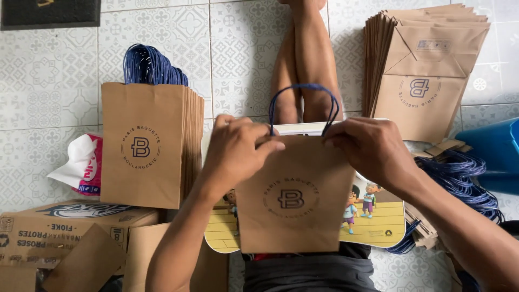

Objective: The person assembles brown paper bags by inserting blue rope handles into the bag slots and securing them with a glue gun. They repeatedly pick up flat bags, apply glue to the handle attachment points, and fold the bag to complete the assembly.

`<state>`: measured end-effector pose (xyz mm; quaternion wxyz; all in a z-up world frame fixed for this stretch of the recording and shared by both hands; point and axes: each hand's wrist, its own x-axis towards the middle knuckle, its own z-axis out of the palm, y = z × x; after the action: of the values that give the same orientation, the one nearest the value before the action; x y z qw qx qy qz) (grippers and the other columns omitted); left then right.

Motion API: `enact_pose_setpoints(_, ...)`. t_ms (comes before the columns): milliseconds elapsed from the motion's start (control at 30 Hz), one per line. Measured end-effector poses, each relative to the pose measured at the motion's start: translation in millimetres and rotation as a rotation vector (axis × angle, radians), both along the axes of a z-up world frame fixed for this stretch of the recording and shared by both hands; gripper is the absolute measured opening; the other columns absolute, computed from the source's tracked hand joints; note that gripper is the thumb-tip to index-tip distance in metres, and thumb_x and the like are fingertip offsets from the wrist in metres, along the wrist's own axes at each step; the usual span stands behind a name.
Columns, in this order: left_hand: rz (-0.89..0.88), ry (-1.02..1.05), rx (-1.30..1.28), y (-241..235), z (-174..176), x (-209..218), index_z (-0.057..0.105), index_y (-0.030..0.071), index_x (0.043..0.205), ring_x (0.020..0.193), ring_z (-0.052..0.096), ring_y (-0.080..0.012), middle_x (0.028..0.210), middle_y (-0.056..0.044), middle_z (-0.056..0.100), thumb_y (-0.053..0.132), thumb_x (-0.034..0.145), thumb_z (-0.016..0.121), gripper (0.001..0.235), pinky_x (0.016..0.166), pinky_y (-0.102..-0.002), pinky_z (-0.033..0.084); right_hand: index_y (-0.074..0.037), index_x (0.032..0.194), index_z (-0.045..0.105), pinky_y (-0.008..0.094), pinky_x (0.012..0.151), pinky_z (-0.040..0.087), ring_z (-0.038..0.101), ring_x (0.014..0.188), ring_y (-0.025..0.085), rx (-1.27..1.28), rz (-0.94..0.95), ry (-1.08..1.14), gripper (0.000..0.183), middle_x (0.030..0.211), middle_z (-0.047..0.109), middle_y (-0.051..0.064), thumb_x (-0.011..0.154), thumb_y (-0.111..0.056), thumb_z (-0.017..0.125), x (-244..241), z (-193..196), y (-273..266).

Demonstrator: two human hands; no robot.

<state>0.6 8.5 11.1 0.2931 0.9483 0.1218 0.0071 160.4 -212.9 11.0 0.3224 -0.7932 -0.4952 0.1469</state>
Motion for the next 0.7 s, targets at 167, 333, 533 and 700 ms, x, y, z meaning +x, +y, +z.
enact_pose_setpoints(167,-0.092,0.005,0.292,14,29,6,0.075,0.024,0.091,0.087,0.07,-0.023,0.078,0.001,0.075,0.043,0.085,0.078,0.02,0.107,-0.053,0.028,-0.011,0.101,0.079,0.044,0.07,0.055,0.073,0.077,0.03,0.035,-0.178,0.115,0.013,0.084,0.077,0.008,0.089,-0.016,0.079,-26,-9,-1)
enact_pose_setpoints(333,-0.212,-0.122,0.386,12,-4,15,0.075,0.022,0.101,0.103,0.061,-0.0198,0.096,0.002,0.072,0.037,0.075,0.086,0.032,0.108,-0.058,0.025,-0.01,0.109,0.074,0.044,0.078,0.059,0.077,0.083,0.029,-0.108,-0.425,0.607,0.029,0.086,0.078,0.013,0.088,-0.029,0.08,-73,-47,-16)
enact_pose_setpoints(533,-0.195,-0.082,0.266,-25,-101,-21,0.059,0.026,0.136,0.136,0.047,-0.0285,0.143,-0.004,0.052,0.038,0.085,0.077,0.055,0.108,-0.063,0.036,-0.017,0.103,0.076,0.054,0.073,0.061,0.076,0.076,0.037,-0.51,-0.309,0.047,0.03,0.074,0.077,0.008,0.09,-0.043,0.071,-123,-99,-82)
enact_pose_setpoints(700,-0.161,-0.136,0.18,-41,-135,-38,0.069,0.025,0.123,0.141,0.044,-0.0312,0.144,-0.004,0.056,0.04,0.095,0.068,0.033,0.111,-0.061,0.033,-0.027,0.091,0.073,0.035,0.066,0.055,0.07,0.08,0.022,-0.073,-0.203,-0.378,0.01,0.085,0.07,-0.002,0.089,-0.036,0.072,-151,-131,-102)
